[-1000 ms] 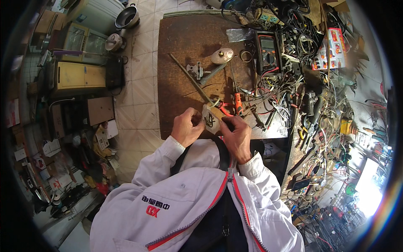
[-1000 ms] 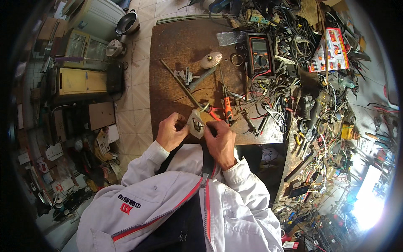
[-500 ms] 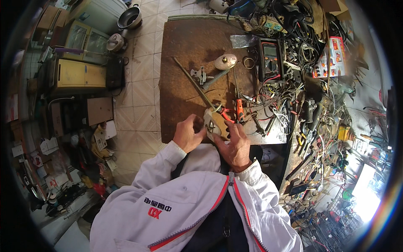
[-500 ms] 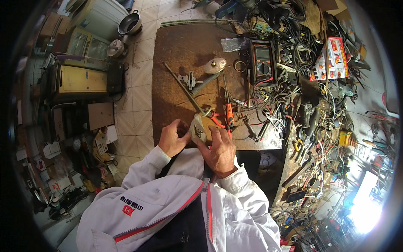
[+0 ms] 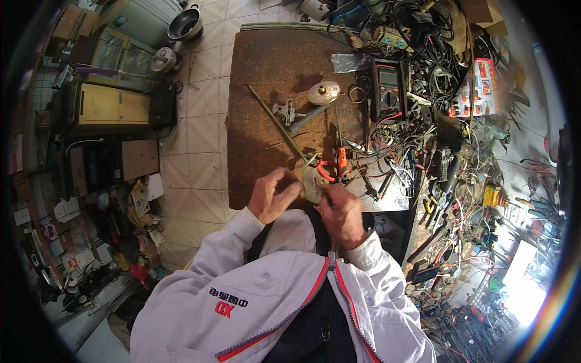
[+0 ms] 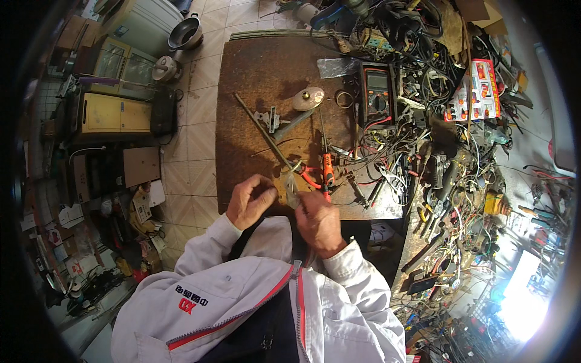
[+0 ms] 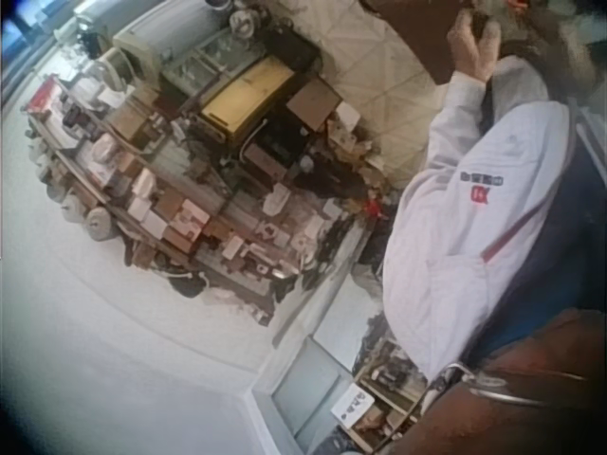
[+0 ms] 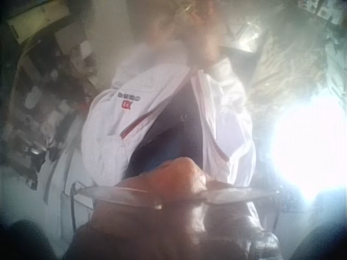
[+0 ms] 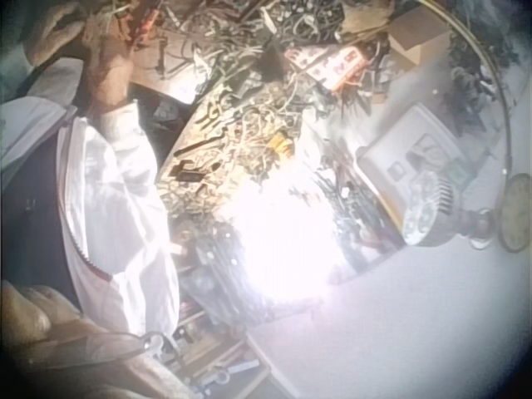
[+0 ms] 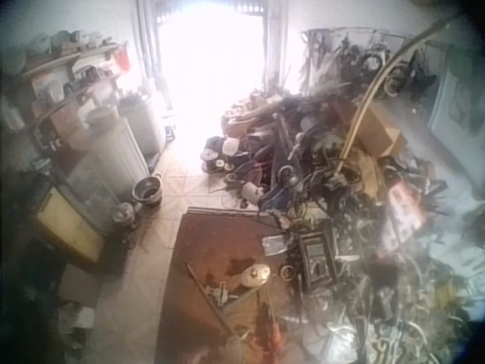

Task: The person sits at a cluttered workbench and uses pliers and a screwdriver to manipulate a metal rod and a small metal component. They repeatedly adjust the component and the rod, occasionally picking up and setting down tools.

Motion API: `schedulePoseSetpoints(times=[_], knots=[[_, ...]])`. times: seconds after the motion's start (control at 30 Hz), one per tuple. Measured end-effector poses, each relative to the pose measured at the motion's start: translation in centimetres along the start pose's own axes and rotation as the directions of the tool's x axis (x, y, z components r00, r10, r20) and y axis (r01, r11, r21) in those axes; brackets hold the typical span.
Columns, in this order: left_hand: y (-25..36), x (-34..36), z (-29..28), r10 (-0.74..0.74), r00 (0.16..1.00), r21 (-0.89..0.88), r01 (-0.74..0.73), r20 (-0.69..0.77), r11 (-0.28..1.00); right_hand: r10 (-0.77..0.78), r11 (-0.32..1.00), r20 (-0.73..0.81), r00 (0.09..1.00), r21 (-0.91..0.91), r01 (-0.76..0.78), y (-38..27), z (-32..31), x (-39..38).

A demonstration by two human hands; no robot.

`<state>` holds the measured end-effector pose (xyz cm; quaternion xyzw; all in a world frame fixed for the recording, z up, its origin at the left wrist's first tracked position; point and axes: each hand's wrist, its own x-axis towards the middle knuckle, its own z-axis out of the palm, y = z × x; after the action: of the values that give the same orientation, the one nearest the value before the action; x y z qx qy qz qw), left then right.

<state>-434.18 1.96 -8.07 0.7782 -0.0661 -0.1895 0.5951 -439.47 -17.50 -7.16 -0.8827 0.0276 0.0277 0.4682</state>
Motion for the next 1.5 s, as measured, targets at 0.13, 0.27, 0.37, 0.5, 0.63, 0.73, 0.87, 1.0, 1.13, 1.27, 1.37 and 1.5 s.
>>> schedulePoseSetpoints(times=[0.13,0.27,0.37,0.5,0.63,0.73,0.87,1.0,1.13,1.27,1.37,1.5], knots=[[-2.4,1.9,-0.9,-0.160,0.979,0.267,0.189,-0.127,0.945,0.101,0.993,-0.073,0.992,0.062,-0.096,-1.1,-4.2,2.2],[-6.2,3.3,-0.5,-0.081,0.993,0.488,0.111,-0.082,0.866,0.056,0.996,-0.148,0.987,-0.064,-0.066,-2.4,-7.2,5.1],[-7.4,3.8,0.5,-0.163,0.986,0.591,0.155,-0.039,0.792,-0.024,0.986,-0.215,0.976,-0.164,-0.012,-1.1,-7.9,7.2],[-6.7,4.3,2.3,-0.207,0.978,0.652,0.172,-0.024,0.738,-0.048,0.946,-0.324,0.945,-0.318,-0.062,1.5,-7.1,8.7],[-8.9,4.4,3.8,-0.111,0.994,0.629,0.100,-0.023,0.771,0.006,0.952,-0.336,0.942,-0.288,-0.108,3.0,-5.4,6.6],[-9.6,4.6,3.8,-0.146,0.989,0.638,0.127,-0.023,0.760,0.133,0.983,-0.229,0.964,-0.092,-0.157,3.1,-2.9,4.9],[-9.9,4.7,3.9,-0.140,0.988,0.610,0.146,-0.057,0.779,0.193,0.981,-0.090,0.977,-0.001,-0.194,4.6,1.2,3.4],[-9.3,4.8,3.8,-0.211,0.972,0.426,0.236,-0.104,0.874,0.373,0.910,0.131,0.919,0.142,-0.389,6.3,5.0,3.1],[-12.2,4.7,4.0,-0.090,0.984,0.377,0.142,-0.152,0.915,0.386,0.874,0.184,0.904,0.241,-0.422,9.1,8.9,2.6],[-10.9,4.4,3.9,-0.123,0.983,0.294,0.160,-0.139,0.942,0.517,0.640,0.260,0.815,0.515,-0.570,10.9,11.7,2.6],[-11.1,4.3,3.7,-0.104,0.990,0.304,0.130,-0.099,0.944,0.584,0.340,0.390,0.712,0.679,-0.650,9.8,11.0,3.2],[-11.9,4.3,3.4,-0.126,0.992,0.226,0.130,-0.030,0.966,0.601,0.261,0.441,0.667,0.681,-0.685,10.0,10.7,3.3]])
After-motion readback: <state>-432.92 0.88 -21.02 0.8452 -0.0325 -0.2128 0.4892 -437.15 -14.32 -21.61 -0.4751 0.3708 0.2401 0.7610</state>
